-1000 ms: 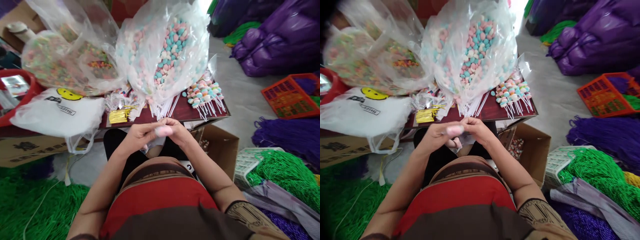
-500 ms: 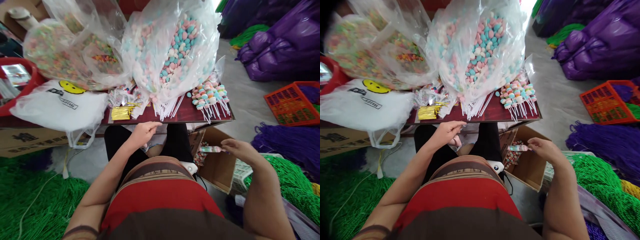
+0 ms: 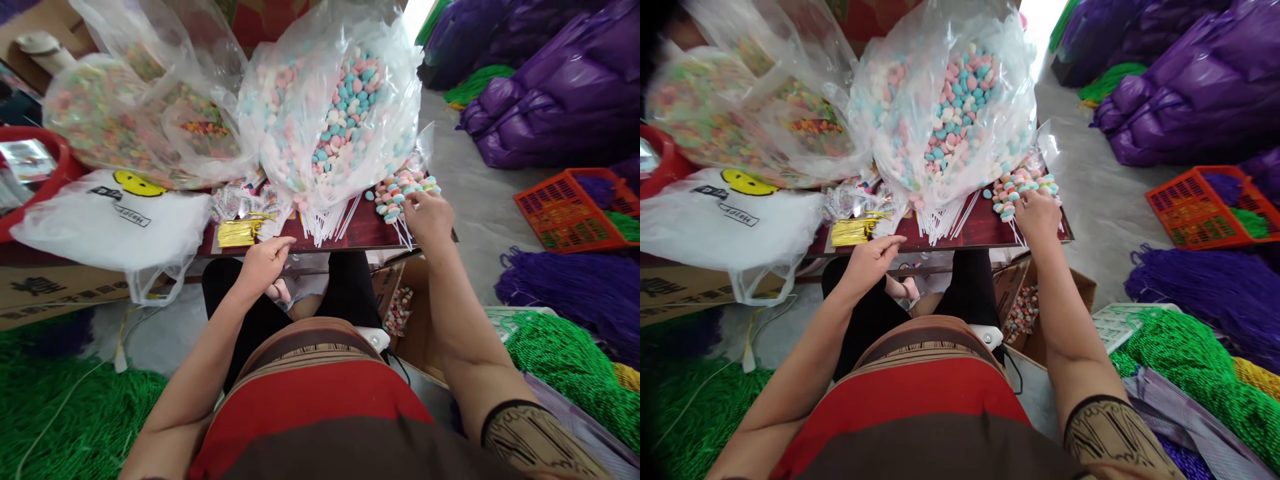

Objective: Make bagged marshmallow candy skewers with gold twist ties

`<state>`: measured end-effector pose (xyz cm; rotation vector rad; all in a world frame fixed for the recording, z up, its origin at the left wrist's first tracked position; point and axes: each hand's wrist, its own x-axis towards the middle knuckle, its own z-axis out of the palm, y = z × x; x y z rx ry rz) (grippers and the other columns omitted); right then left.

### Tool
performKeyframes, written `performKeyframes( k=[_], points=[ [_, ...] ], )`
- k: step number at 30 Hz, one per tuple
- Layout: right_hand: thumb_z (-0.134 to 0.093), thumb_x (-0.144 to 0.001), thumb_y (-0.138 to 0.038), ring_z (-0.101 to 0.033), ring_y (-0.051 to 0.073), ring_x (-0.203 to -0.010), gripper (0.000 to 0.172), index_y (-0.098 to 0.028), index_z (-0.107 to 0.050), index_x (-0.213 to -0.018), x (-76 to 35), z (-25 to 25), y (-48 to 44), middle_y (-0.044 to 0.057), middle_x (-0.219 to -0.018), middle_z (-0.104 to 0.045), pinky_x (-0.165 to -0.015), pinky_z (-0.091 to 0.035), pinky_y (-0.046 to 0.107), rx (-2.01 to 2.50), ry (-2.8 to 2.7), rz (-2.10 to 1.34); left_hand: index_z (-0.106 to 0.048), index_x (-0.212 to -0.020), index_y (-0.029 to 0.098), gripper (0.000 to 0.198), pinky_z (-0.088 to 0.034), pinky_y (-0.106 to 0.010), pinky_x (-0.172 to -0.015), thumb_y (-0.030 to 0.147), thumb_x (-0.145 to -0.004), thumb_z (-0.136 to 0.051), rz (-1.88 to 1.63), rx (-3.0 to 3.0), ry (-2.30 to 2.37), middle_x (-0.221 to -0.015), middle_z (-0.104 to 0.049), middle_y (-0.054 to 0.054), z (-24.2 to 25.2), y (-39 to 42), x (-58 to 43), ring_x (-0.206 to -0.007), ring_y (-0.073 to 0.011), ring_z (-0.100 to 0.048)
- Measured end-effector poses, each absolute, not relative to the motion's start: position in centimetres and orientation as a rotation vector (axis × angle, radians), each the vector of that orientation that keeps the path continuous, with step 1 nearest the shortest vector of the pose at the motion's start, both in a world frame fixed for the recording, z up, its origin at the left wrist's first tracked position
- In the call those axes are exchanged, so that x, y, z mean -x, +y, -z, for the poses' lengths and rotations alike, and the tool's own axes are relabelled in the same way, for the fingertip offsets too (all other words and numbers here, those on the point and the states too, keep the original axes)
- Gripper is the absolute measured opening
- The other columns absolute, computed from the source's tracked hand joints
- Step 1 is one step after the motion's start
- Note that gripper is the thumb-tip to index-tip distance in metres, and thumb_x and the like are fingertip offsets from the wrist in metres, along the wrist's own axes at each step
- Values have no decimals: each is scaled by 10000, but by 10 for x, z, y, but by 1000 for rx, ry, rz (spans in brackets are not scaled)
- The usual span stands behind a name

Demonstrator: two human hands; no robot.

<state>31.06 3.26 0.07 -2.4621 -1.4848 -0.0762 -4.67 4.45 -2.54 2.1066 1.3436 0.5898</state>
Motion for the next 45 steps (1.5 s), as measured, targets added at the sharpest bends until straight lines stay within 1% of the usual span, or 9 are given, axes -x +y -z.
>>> performKeyframes(
  k=[4, 9, 17, 21, 24, 28, 36, 41, 45],
  points=[
    [-547, -962, -341, -636, 316, -1097, 378, -104, -737, -1188, -309, -10, 47, 242, -1286, -678, -858, -432, 397, 2653, -1576, -21, -777, -1134, 184, 364, -573, -291, -914, 245, -926, -485, -588, -2075, 1366, -1040, -816, -52, 25, 45, 51, -924, -183, -760],
    [-522, -966, -291, -644, 336, -1126, 386, -51, -691, -1217, -299, -18, 52, 288, -1282, -660, -867, -441, 403, 2786, -1592, -68, -781, -1118, 184, 360, -576, -290, -908, 252, -926, -484, -571, -2060, 1372, -1035, -815, -57, 23, 44, 50, -907, -185, -762],
    [-492, -951, -335, -671, 346, -1101, 415, -135, -661, -1273, -316, -8, 37, 221, -1266, -688, -891, -495, 432, 2667, -1410, 83, -783, -1108, 198, 358, -577, -277, -919, 274, -926, -484, -591, -2034, 1364, -967, -820, -38, 28, 46, 54, -910, -176, -762],
    [-505, -936, -343, -681, 333, -1029, 385, -144, -738, -1170, -338, -2, 33, 217, -1166, -722, -853, -507, 417, 2629, -1463, 77, -788, -1093, 205, 357, -583, -265, -864, 299, -916, -492, -597, -2003, 1331, -970, -821, -35, 26, 45, 50, -844, -165, -754],
    [-447, -948, -330, -676, 303, -942, 406, -155, -767, -1126, -358, 3, 35, 204, -1085, -737, -808, -505, 405, 2492, -1443, 207, -787, -1098, 200, 368, -588, -263, -817, 316, -921, -486, -605, -1991, 1308, -1007, -818, -42, 25, 43, 47, -782, -156, -743],
    [-522, -891, -324, -678, 301, -912, 372, -152, -781, -1094, -373, 10, 38, 200, -1032, -753, -778, -505, 396, 2559, -1464, 202, -784, -1094, 200, 363, -589, -269, -849, 322, -921, -490, -617, -2001, 1294, -999, -818, -42, 25, 41, 49, -837, -165, -752],
    [-426, -952, -296, -720, 376, -941, 444, -49, -744, -1139, -357, 8, 41, 307, -1040, -748, -785, -498, 428, 2662, -1300, 93, -779, -1085, 205, 360, -595, -297, -863, 323, -915, -486, -621, -2028, 1290, -899, -811, -40, 27, 43, 54, -808, -174, -751],
    [-417, -954, -322, -709, 304, -920, 405, -133, -743, -1103, -354, -2, 19, 203, -1012, -774, -801, -494, 379, 2407, -1182, 136, -767, -1088, 208, 350, -589, -269, -783, 348, -926, -490, -715, -1977, 1281, -861, -792, -28, 34, 46, 52, -775, -156, -728],
    [-469, -937, -414, -654, 215, -719, 336, -196, -721, -890, -316, -3, -11, 69, -761, -731, -708, -487, 317, 2002, -1258, -79, -712, -1202, 197, 365, -582, -263, -802, 357, -937, -520, -786, -1897, 1214, -1021, -756, -56, 27, 50, 33, -839, -139, -690]
  ],
)
